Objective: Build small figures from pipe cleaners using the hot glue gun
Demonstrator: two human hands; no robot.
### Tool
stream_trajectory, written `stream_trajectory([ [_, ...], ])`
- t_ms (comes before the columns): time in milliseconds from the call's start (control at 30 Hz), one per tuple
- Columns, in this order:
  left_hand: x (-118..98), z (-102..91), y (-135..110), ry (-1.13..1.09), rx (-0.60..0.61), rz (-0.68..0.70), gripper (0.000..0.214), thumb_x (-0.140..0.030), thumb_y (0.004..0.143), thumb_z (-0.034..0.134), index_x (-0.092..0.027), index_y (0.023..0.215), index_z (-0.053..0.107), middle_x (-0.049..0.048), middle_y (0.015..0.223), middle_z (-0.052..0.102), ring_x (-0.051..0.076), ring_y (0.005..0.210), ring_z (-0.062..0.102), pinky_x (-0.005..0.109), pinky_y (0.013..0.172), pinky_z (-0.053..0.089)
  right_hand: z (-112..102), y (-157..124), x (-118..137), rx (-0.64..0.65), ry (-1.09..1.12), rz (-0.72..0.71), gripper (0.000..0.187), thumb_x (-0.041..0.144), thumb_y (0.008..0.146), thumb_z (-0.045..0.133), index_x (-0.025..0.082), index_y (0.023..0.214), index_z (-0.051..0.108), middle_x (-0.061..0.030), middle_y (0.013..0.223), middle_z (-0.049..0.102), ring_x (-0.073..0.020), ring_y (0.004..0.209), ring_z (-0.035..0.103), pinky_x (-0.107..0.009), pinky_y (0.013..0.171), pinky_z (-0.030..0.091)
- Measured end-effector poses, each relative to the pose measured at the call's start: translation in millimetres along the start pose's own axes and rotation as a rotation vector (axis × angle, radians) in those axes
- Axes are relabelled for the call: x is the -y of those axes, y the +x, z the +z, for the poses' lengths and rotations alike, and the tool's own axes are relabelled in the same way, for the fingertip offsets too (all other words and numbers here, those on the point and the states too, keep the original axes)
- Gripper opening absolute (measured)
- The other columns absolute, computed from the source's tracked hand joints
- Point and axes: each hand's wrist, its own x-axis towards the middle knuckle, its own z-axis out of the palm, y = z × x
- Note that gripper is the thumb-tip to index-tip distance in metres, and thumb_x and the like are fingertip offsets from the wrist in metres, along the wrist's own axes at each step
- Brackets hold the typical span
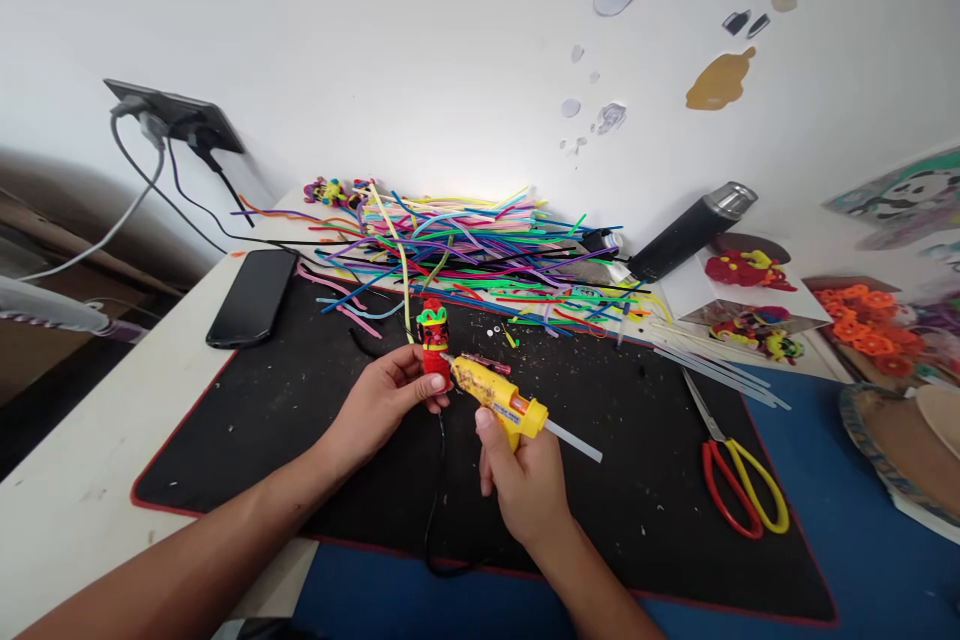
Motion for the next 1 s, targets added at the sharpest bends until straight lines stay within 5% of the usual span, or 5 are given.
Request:
stream_trajectory([
  [1000,-2.1,0.8,-1.4,0.028,0.016,0.003,0.037,-0.045,0.074,0.091,-0.017,0.089,0.072,0.0034,0.078,0.074,0.017,0.066,0.066,0.027,0.063,0.055,1.6,4.5,3.0,-0.033,0.14,0.037,0.048,0.07,0.09,0.066,0.023,0.087,0.077,0.0016,0.039,0.043,-0.0209,0.047,0.055,-0.028,0.044,0.038],
])
